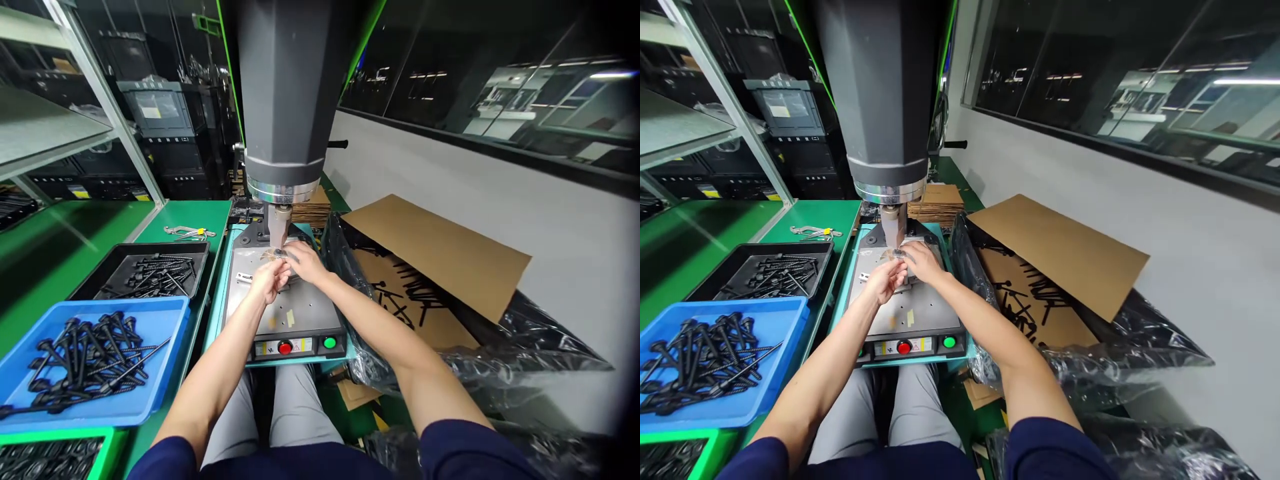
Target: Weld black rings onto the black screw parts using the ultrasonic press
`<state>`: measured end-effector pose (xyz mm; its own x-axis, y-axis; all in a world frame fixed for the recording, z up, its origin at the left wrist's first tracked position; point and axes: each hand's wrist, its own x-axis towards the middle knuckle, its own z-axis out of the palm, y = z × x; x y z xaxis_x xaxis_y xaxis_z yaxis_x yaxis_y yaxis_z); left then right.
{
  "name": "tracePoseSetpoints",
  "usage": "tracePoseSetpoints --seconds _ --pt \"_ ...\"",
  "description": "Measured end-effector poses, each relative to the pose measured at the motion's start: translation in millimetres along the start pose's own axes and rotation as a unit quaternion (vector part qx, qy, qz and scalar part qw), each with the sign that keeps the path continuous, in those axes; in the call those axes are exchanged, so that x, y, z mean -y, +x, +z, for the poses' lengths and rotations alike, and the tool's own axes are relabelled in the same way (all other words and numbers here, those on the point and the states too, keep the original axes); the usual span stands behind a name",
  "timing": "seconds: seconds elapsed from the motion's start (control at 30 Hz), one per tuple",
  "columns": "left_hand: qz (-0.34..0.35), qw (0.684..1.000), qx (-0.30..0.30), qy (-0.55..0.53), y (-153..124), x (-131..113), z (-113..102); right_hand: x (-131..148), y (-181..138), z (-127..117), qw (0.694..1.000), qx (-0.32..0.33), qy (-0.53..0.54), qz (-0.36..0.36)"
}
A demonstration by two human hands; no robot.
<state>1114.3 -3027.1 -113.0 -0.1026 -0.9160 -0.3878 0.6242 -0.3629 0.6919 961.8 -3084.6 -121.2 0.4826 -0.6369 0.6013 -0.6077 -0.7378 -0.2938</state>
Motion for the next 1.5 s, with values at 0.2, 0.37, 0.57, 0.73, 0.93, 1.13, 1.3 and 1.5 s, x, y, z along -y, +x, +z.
tracePoseSetpoints --seconds 0.2,0.37,0.57,0.73,0.93,1.13,1.3,1.5 --pt "0.014 0.997 -0.049 -0.054 -3.2 -4.1 14.6 6.4 -1.3 2.1 0.999 -0.016 0.002 -0.032" --pt "0.056 0.994 -0.086 -0.041 -5.5 1.2 9.1 3.8 -5.7 -0.5 0.998 -0.007 -0.046 -0.03" --pt "0.146 0.978 -0.145 -0.034 -11.3 25.7 2.6 12.5 -10.1 1.1 0.991 0.014 -0.12 -0.062" --pt "0.205 0.969 -0.14 -0.002 -12.9 41.1 -1.7 7.7 -13.6 -1.8 0.996 0.025 -0.015 -0.084" --pt "0.165 0.98 -0.114 -0.018 -14.7 41.8 -11.9 -13.4 22.4 -9.9 0.98 -0.036 0.022 0.194" --pt "0.129 0.984 -0.124 -0.007 -10.5 25.9 -17.1 -6.2 56.9 13.8 0.954 0.128 0.02 0.271" --pt "0.095 0.987 -0.127 0.028 1.6 -2.8 -18.2 -4.6 52.6 26.0 0.95 0.151 0.0 0.274" --pt "0.073 0.988 -0.094 0.099 10.6 -28.3 -18.6 -4.6 51.8 22.1 0.948 0.168 -0.042 0.267"
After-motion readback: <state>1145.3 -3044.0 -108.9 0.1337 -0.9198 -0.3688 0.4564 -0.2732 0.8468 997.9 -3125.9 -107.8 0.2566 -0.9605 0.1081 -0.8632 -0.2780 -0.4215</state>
